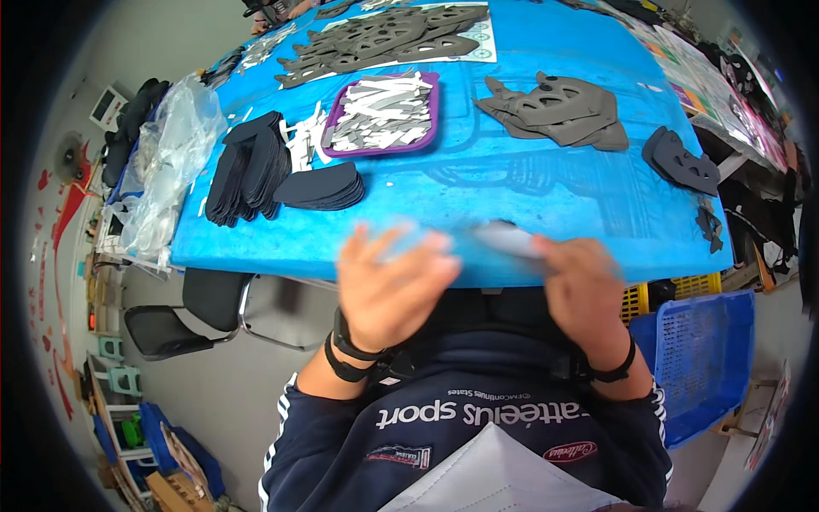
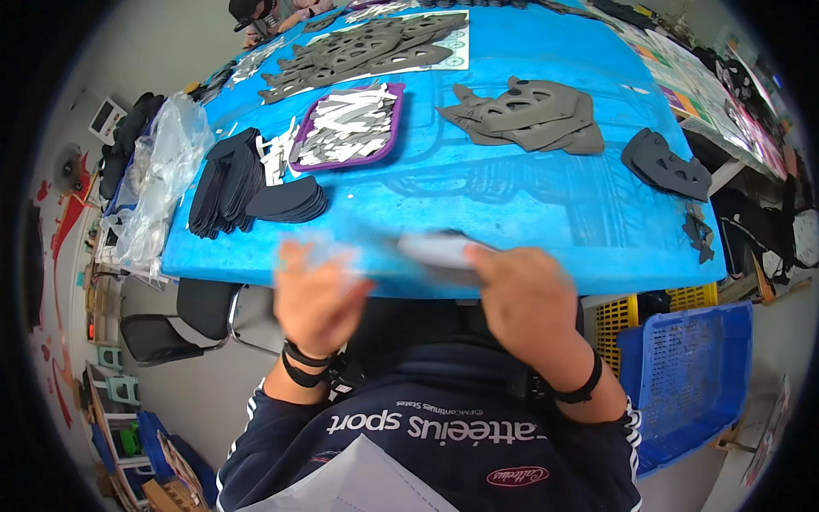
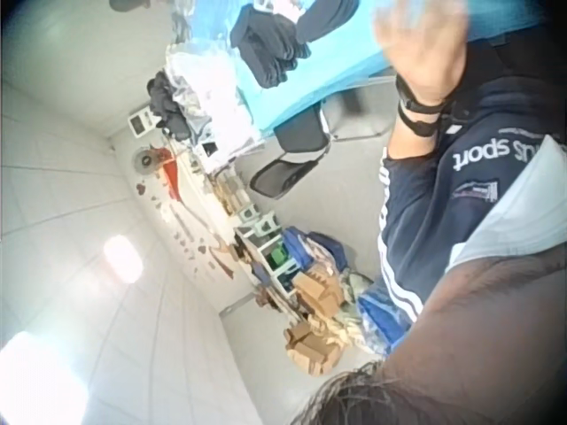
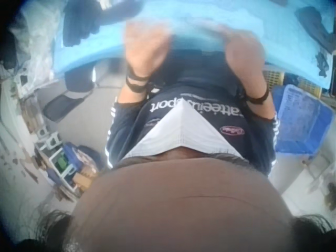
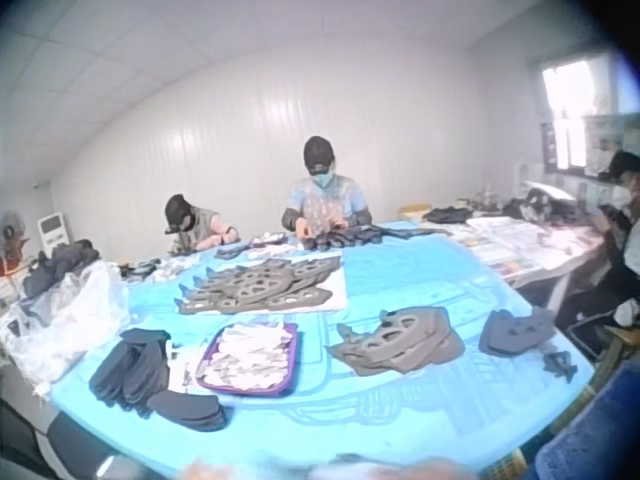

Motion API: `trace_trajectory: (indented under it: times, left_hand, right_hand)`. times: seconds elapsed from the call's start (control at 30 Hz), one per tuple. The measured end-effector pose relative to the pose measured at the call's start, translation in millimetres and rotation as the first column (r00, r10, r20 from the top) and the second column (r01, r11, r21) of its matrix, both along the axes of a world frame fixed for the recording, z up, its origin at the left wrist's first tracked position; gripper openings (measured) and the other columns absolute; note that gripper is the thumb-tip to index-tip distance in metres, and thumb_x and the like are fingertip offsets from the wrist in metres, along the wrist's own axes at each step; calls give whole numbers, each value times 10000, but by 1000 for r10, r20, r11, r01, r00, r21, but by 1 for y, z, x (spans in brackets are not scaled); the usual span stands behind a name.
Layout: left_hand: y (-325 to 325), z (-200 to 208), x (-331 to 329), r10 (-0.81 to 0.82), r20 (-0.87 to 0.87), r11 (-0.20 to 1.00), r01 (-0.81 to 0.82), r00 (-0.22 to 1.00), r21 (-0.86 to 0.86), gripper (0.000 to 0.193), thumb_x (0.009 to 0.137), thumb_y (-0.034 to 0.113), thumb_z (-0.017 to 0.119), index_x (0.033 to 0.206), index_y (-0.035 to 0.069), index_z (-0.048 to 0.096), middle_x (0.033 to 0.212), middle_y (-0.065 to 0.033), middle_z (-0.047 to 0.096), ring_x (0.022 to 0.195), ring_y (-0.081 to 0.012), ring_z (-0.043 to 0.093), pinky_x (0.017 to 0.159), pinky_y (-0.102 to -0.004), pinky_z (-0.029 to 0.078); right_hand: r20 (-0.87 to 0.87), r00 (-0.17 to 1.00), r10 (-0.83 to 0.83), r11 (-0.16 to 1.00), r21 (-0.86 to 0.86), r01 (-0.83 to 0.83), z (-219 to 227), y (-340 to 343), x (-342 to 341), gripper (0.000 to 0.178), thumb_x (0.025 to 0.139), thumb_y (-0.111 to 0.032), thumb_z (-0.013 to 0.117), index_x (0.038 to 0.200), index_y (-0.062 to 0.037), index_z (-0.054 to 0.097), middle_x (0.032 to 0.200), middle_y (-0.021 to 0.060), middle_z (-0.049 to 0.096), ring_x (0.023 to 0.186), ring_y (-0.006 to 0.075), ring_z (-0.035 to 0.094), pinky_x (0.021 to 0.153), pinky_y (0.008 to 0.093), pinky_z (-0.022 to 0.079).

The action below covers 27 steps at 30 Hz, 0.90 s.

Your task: Assembling shoe upper components by applying adhesive strips and foam padding to leather pieces.

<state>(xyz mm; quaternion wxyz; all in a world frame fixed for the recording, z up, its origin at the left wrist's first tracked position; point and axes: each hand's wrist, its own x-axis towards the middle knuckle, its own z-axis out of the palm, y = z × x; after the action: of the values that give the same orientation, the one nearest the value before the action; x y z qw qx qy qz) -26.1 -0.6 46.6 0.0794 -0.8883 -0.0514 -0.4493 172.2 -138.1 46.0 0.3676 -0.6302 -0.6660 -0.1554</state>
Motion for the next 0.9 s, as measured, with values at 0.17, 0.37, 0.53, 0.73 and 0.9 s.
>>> trace_trajectory:
  times: [0.17,0.37,0.53,0.73,0.9]
  left_hand:
    - [-5,3,41,-231,624,160,662,746,-732,945,634,112,790,1360,-14,198,1341,-172,343,1222,-225,365,993,-360,293]
    - [-30,0,51,-63,591,-214,568,804,-795,152,768,-25,630,919,-36,609,886,-68,635,807,-111,581,755,-253,458]
    - [-24,-2,49,-87,576,-229,547,813,-805,180,763,-14,637,939,-31,604,894,-76,633,803,-124,582,767,-268,455]
    - [-24,-3,55,-46,613,-276,580,789,-767,290,733,-14,650,1010,-42,568,958,-82,611,857,-134,567,809,-276,435]
    - [-23,-17,55,-1,602,-215,587,799,-780,382,731,30,671,1080,-34,528,1020,-72,585,920,-142,545,837,-274,409]
  right_hand:
    - [-790,-63,610,790,600,129,4,23,-8,253,788,22,608,1031,5,541,1015,83,586,907,131,562,836,278,433]
    - [-790,-222,572,809,587,-4,-5,17,-20,186,818,16,583,1000,-10,556,981,47,585,886,107,552,796,268,436]
    - [-820,-40,571,821,570,32,-12,5,-5,152,836,-16,576,986,-1,560,960,40,583,867,98,534,790,250,416]
    - [-851,-74,520,854,519,44,-19,4,11,114,839,-30,579,946,-2,552,936,56,599,844,98,548,777,240,428]
    - [-842,-19,539,842,538,17,-33,-2,18,95,834,-23,583,919,-3,545,927,67,611,839,95,559,762,244,448]
